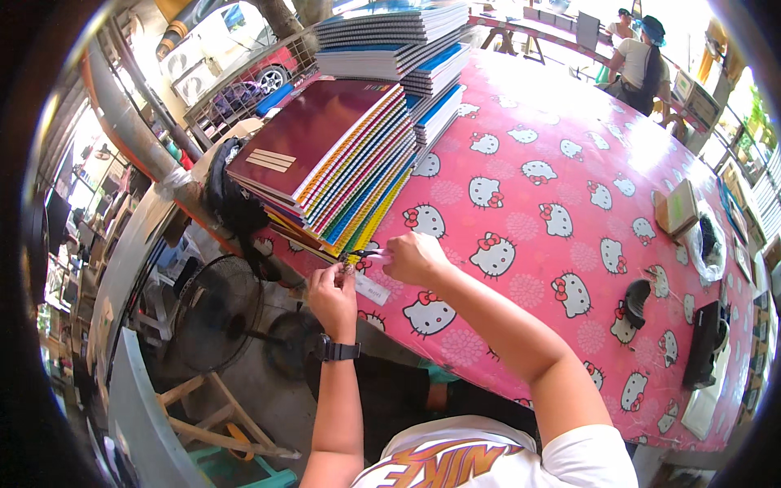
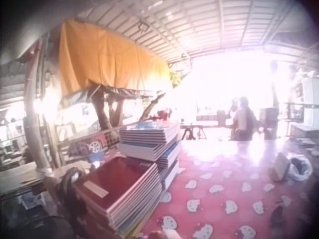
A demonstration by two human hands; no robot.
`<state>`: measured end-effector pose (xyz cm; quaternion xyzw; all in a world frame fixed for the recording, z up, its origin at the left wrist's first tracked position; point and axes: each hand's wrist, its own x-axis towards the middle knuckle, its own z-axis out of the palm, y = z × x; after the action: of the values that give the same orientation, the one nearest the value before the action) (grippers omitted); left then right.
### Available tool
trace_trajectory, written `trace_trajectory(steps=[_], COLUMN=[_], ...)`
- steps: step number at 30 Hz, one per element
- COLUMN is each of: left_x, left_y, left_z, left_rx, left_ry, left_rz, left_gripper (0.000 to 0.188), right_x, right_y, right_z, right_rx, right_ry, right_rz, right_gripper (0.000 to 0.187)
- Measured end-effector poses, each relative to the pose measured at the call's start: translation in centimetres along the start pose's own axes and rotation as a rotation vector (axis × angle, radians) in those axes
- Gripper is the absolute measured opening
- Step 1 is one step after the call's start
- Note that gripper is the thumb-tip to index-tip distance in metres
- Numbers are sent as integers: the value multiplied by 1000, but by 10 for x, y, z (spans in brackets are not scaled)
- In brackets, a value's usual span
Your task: The person uses a pair of small pink shears to trim or adjust the spiral bindings and covers of a stack of notebooks on a pink Hello Kitty themed table.
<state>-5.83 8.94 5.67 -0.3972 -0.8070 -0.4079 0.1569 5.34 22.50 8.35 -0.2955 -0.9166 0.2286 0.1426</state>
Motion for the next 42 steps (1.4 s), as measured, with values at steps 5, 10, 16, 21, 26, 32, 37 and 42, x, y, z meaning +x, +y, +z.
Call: trace_trajectory(steps=[5,10,16,21,26,32,37,42], left_x=[3,0,-18,-31,-32,-50,-45,-32], left_y=[8,1,2,-3,0,-28,-26,-5], left_z=[-3,1,9,13,7,-7,-18,-14], left_rx=[-40,-127,-301,-334,-403,-758,-1030,-1006], left_ry=[-38,-52,-99,-140,-177,-127,10,113], left_rz=[-46,-101,-283,-200,-278,-539,-656,-577], left_gripper=[18,18,16,18,17,17,21,18], right_x=[0,3,-26,-36,-17,2,-4,1], right_y=[2,4,53,44,-11,-43,-40,-41], right_z=[-2,-19,-16,-4,32,36,30,38], right_rx=[-94,66,-307,-257,493,610,357,302], right_ry=[34,-250,-33,320,98,1,233,283], right_rz=[-30,105,171,-90,-63,134,-91,-116], right_gripper=[23,31,59,53,45,33,21,18])
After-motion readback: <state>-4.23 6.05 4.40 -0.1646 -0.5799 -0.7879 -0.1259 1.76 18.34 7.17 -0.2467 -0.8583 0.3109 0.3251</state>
